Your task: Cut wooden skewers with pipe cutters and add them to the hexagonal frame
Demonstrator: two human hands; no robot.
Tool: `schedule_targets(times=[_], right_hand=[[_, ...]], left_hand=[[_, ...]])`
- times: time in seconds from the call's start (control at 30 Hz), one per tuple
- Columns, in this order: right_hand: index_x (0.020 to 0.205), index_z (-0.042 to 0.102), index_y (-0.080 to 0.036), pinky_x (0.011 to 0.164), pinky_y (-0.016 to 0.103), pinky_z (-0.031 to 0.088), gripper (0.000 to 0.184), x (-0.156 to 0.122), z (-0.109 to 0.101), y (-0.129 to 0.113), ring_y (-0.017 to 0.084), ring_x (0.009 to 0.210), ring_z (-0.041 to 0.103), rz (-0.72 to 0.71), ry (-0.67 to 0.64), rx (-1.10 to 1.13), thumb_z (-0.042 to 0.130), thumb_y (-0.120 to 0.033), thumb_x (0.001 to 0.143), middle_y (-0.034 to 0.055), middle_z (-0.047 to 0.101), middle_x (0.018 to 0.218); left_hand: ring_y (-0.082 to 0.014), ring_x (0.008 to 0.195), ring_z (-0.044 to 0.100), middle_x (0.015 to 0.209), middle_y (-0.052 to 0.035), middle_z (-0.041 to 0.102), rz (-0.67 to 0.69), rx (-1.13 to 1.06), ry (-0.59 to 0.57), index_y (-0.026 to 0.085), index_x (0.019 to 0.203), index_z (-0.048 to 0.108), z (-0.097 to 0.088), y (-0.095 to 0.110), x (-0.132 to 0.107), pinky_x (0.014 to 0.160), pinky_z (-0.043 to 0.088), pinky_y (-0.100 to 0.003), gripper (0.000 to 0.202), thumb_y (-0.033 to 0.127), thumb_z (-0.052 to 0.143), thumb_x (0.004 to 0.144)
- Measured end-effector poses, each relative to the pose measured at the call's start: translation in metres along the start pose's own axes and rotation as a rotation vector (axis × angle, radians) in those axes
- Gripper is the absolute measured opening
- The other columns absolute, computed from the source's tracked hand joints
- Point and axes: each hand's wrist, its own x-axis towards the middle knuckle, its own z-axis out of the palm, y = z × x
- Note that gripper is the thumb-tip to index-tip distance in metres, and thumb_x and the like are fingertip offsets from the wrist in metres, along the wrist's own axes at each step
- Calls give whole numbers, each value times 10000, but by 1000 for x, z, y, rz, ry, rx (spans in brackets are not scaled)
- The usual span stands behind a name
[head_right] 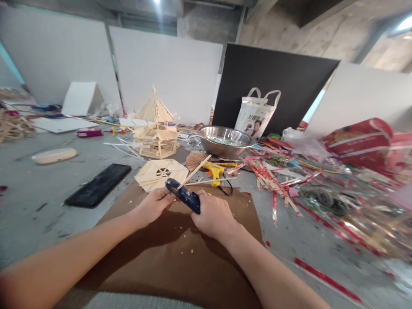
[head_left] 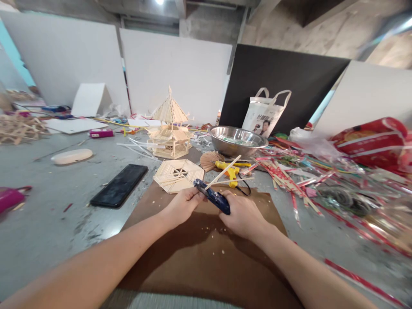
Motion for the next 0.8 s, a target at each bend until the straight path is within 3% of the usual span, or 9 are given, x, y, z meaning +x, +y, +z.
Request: schedule_targets(times=[0.27, 0.47, 0.8], right_hand=[[1050, 440, -192, 685, 268, 328, 407, -3, -6, 1, 202, 824, 540, -18, -2, 62, 459, -250, 648, 53, 578, 926], [1086, 418, -192, 753, 274, 332, 458, -1, -4, 5, 200, 900, 514, -106, 29, 103, 453, -220, 629, 62, 559, 990], [1109, 405, -179, 786, 279, 332, 513, -1, -3, 6, 202, 927, 498, -188, 20, 89, 453, -178, 599, 65, 541, 1040]], left_hand=[[-35, 330, 197, 362, 93, 248, -166, -250, -89, 137, 673, 497, -3, -3, -1, 351, 163, -176, 316, 451, 489, 702], [-20, 299, 157, 341, 106, 249, -249, -411, -183, 139, 664, 487, -3, 4, -4, 307, 169, -153, 303, 438, 535, 672], [-19, 317, 116, 398, 103, 189, -463, -633, -540, 147, 713, 491, -19, -2, -5, 292, 133, -123, 220, 361, 466, 757]])
